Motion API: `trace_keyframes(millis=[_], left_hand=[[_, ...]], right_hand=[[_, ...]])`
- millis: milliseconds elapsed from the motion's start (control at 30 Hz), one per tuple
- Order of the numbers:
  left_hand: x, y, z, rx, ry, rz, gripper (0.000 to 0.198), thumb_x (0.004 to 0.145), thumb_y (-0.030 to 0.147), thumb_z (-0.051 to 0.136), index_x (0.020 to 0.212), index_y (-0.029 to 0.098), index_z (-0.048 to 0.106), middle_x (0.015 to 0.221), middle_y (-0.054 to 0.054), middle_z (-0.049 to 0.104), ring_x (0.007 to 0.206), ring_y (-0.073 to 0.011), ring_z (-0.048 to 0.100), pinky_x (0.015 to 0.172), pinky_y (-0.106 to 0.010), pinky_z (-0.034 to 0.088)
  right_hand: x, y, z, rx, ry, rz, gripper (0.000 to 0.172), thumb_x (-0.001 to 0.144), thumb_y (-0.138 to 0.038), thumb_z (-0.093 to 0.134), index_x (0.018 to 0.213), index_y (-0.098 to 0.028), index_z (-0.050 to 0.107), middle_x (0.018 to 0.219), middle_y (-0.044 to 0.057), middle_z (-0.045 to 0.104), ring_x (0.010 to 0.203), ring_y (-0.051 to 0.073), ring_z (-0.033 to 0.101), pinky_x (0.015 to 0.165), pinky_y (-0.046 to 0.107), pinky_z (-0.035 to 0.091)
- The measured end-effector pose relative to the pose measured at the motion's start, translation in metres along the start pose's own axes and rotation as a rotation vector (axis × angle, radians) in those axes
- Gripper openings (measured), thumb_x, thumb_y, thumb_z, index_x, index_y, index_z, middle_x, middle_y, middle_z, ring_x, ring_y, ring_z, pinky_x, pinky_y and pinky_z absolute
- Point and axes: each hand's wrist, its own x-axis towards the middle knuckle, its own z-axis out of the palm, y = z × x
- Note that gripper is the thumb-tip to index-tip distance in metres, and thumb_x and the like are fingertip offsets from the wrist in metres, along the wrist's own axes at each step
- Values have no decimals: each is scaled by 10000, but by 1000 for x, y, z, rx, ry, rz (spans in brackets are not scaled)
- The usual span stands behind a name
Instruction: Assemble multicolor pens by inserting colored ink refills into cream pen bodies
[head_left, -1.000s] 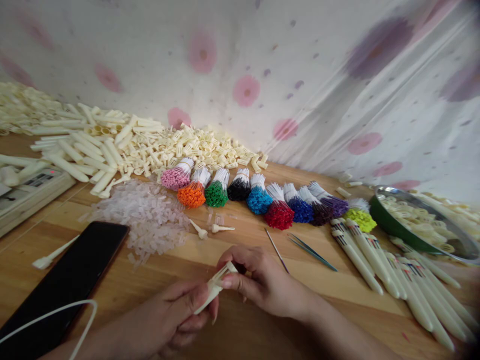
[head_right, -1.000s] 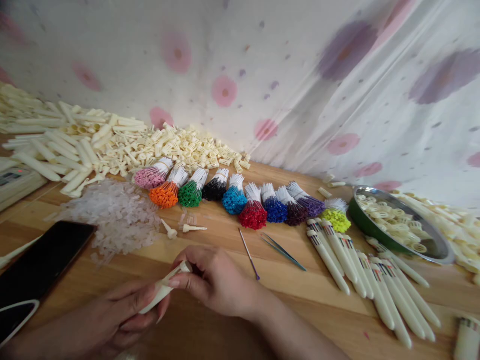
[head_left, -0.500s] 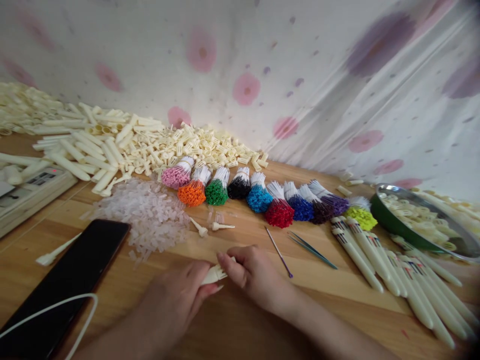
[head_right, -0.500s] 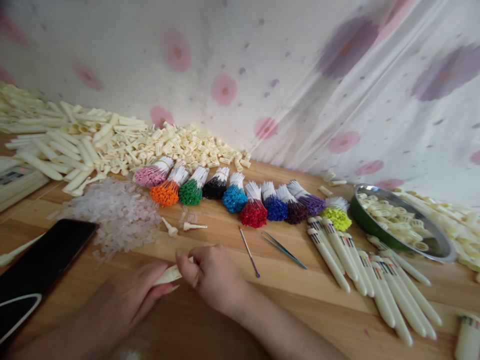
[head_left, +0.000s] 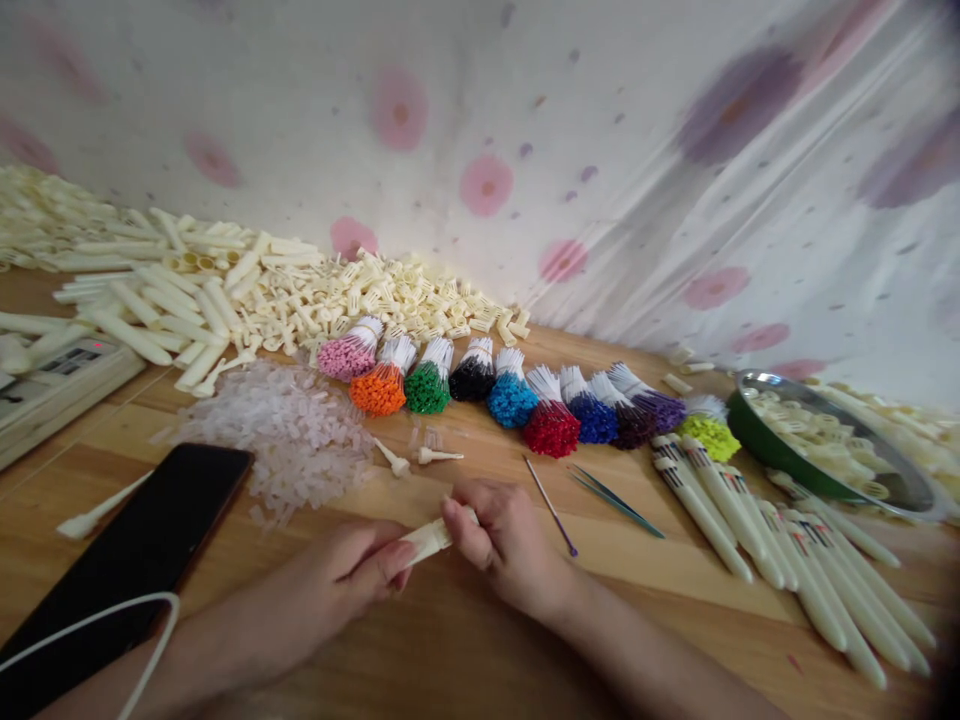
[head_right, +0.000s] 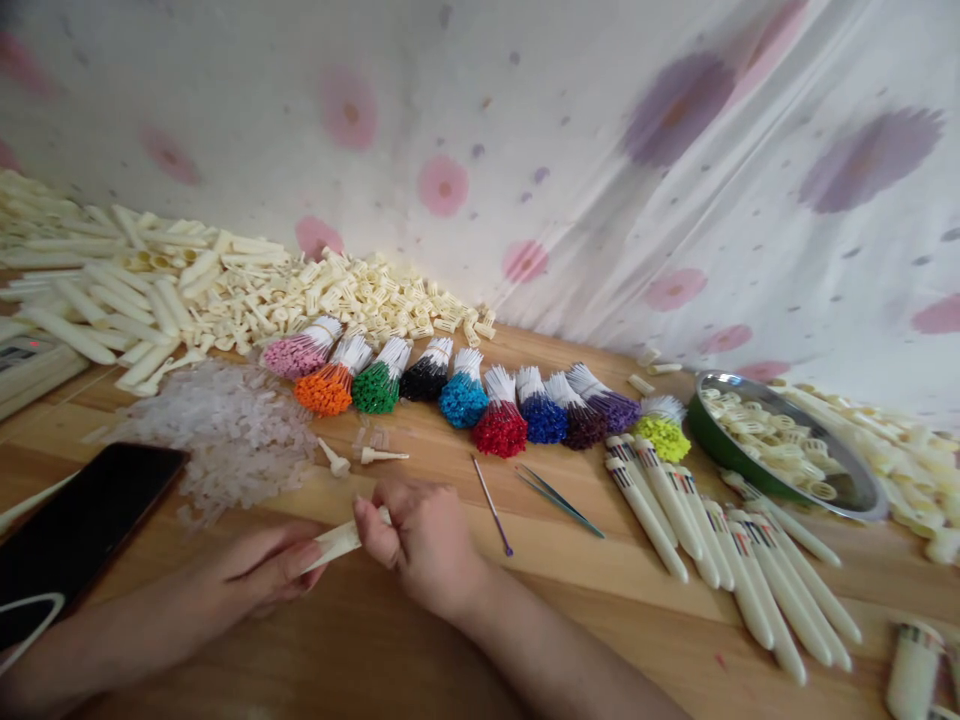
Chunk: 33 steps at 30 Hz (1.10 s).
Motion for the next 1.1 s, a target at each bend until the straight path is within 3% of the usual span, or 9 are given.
trace_keyframes(millis=[100, 167, 267, 333, 433, 533, 667, 867, 1100], left_hand=[[0, -2, 11, 405, 170, 156, 351, 888, 415, 351, 773, 206, 609, 699, -31, 643, 635, -205, 599, 590, -314, 446], [3, -4, 15, 543, 289, 207, 344, 879, 393, 355, 784, 200, 624, 711, -59, 648, 637, -238, 601, 583, -345, 439], [7, -3, 12, 336, 317, 201, 259, 844, 404, 441, 898, 222, 618, 812, -41, 656, 732, -220, 604, 641, -317, 446], [8, 0, 4, 12, 163, 66, 293, 842, 461, 444, 910, 227, 607, 736, 14, 618, 633, -143, 558, 556, -223, 414], [7, 4, -9, -401, -269, -202, 482, 879, 539, 282, 810, 211, 628, 481, 85, 425, 375, -56, 283, 368, -151, 187], [5, 2, -12, -533, -461, -246, 450, 856, 556, 333, 738, 209, 595, 435, 111, 312, 360, -51, 149, 360, -164, 126], [4, 0, -2, -336, -243, -118, 364, 832, 541, 441, 734, 210, 554, 543, 83, 406, 475, -78, 351, 450, -175, 276], [0, 4, 13, 522, 143, 160, 329, 880, 433, 388, 724, 215, 579, 646, -11, 634, 597, -191, 586, 558, -285, 379], [1, 7, 14, 558, 225, 195, 264, 894, 361, 417, 719, 214, 549, 603, 33, 622, 537, -148, 599, 504, -236, 396]], right_hand=[[2, 0, 5, 63, -30, 224, 397, 887, -395, 339, 537, -208, 320, 494, -55, 275, 454, 89, 259, 440, 224, 214], [3, 1, 6, 82, -38, 260, 403, 891, -388, 329, 530, -209, 310, 493, -56, 246, 455, 89, 252, 423, 218, 211], [4, 5, 1, 80, -18, 197, 401, 914, -408, 312, 571, -205, 354, 521, -48, 309, 483, 97, 317, 446, 214, 261], [4, 7, -4, 23, 22, -27, 401, 931, -447, 304, 647, -193, 427, 594, -15, 427, 559, 123, 408, 513, 228, 328], [4, 10, -10, -91, 75, -416, 419, 959, -469, 236, 813, -172, 493, 729, 58, 541, 679, 168, 477, 606, 267, 394], [4, 11, -11, -148, 103, -506, 419, 971, -445, 185, 865, -173, 485, 722, 63, 554, 673, 171, 479, 595, 266, 400], [4, 9, -11, -233, 135, -465, 385, 979, -351, 208, 722, -193, 448, 618, 24, 508, 576, 148, 442, 540, 248, 342], [1, 3, -4, -158, 136, -138, 351, 933, -269, 275, 589, -217, 323, 513, -37, 370, 445, 98, 342, 466, 220, 265], [1, -6, 4, -83, 206, 60, 378, 930, -331, 275, 572, -212, 299, 492, -44, 349, 438, 87, 319, 436, 204, 231]])
